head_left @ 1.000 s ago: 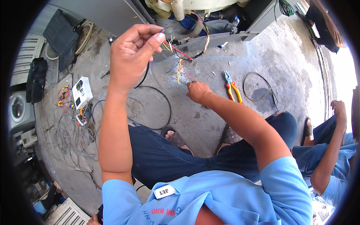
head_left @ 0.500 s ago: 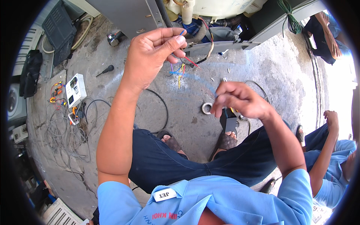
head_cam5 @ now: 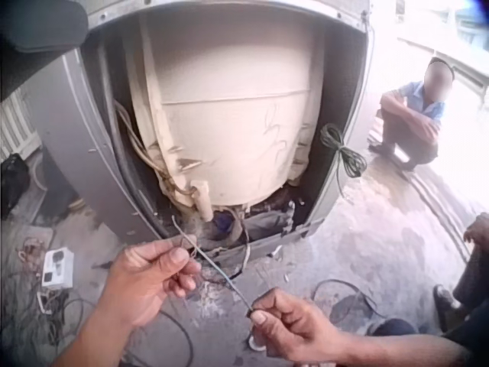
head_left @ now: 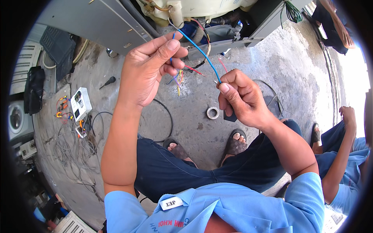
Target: The person strips insulation from multiple colored wires using pliers, twists the exposed ends together, and secures the connections with electrical tape. The person works on a bundle of wires connected to a nearby appliance.
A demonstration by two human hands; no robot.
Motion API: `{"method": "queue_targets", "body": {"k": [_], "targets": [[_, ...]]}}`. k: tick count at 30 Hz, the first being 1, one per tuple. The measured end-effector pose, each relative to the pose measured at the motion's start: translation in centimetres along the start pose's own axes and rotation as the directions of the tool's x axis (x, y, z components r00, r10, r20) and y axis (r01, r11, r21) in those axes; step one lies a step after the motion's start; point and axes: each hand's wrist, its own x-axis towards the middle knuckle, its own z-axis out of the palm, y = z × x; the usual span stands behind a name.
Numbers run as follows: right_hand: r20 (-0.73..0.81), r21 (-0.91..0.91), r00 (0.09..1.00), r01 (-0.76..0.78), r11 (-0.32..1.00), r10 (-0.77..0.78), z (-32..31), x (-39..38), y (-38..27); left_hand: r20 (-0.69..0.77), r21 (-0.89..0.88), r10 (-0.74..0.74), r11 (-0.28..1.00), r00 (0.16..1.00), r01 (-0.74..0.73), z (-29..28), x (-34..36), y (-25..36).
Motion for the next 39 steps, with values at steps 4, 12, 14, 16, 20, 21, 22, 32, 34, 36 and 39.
{"method": "queue_targets", "body": {"k": [4, 12, 14, 16, 20, 21, 22, 32, 34, 36, 39], "targets": [[-0.002, -0.07, 1.0, -0.017, 0.997, 0.017, -0.4, 0.0, 0.2, 0.022, -0.007, 0.056, 0.998, 0.998, -0.056, 0.2, 0.6, -0.3], [-0.008, -0.029, 0.995, -0.101, 0.994, 0.101, -0.7, 0.3, 0.4, 0.018, -0.007, 0.056, 0.998, 0.998, -0.056, 0.5, 1.3, -0.3], [0.012, -0.018, 0.994, -0.11, 0.994, 0.11, -0.8, 0.5, 0.5, 0.022, -0.005, 0.066, 0.998, 0.998, -0.066, 0.4, 1.4, -0.4], [0.039, -0.011, 0.992, -0.122, 0.993, 0.122, -0.9, 0.5, 0.7, 0.044, 0.021, 0.095, 0.995, 0.995, -0.096, 0.6, 1.5, -0.5], [0.243, -0.209, 0.964, -0.057, 0.976, 0.109, -1.3, 1.0, 1.8, 0.231, 0.182, 0.078, 0.976, 0.97, -0.122, 0.8, 1.0, -0.2], [0.32, -0.369, 0.935, -0.024, 0.929, 0.152, -1.9, 1.3, 0.7, 0.301, 0.235, 0.043, 0.965, 0.953, -0.117, 0.8, 0.6, 0.0], [0.387, -0.515, 0.899, 0.025, 0.857, 0.207, -2.4, 1.5, 0.2, 0.342, 0.284, 0.008, 0.952, 0.94, -0.112, 1.0, 0.2, 0.0], [0.704, -0.648, 0.443, 0.72, -0.247, -0.555, -2.3, 3.4, -4.7, 0.508, 0.595, -0.181, 0.781, 0.842, -0.192, 0.5, -0.6, 1.4], [0.737, -0.604, 0.424, 0.762, -0.233, -0.526, -2.3, 4.1, -5.1, 0.471, 0.614, -0.205, 0.775, 0.858, -0.152, 0.0, -0.8, 1.7], [0.668, -0.616, 0.585, 0.782, 0.1, -0.46, -2.0, 4.1, -5.9, 0.525, 0.597, -0.112, 0.756, 0.844, -0.27, -0.1, -1.2, 1.9], [0.294, -0.429, 0.943, -0.013, 0.903, 0.154, -0.2, 2.6, -7.6, 0.542, 0.51, 0.031, 0.782, 0.84, -0.357, 0.0, -2.2, 0.9]]}}
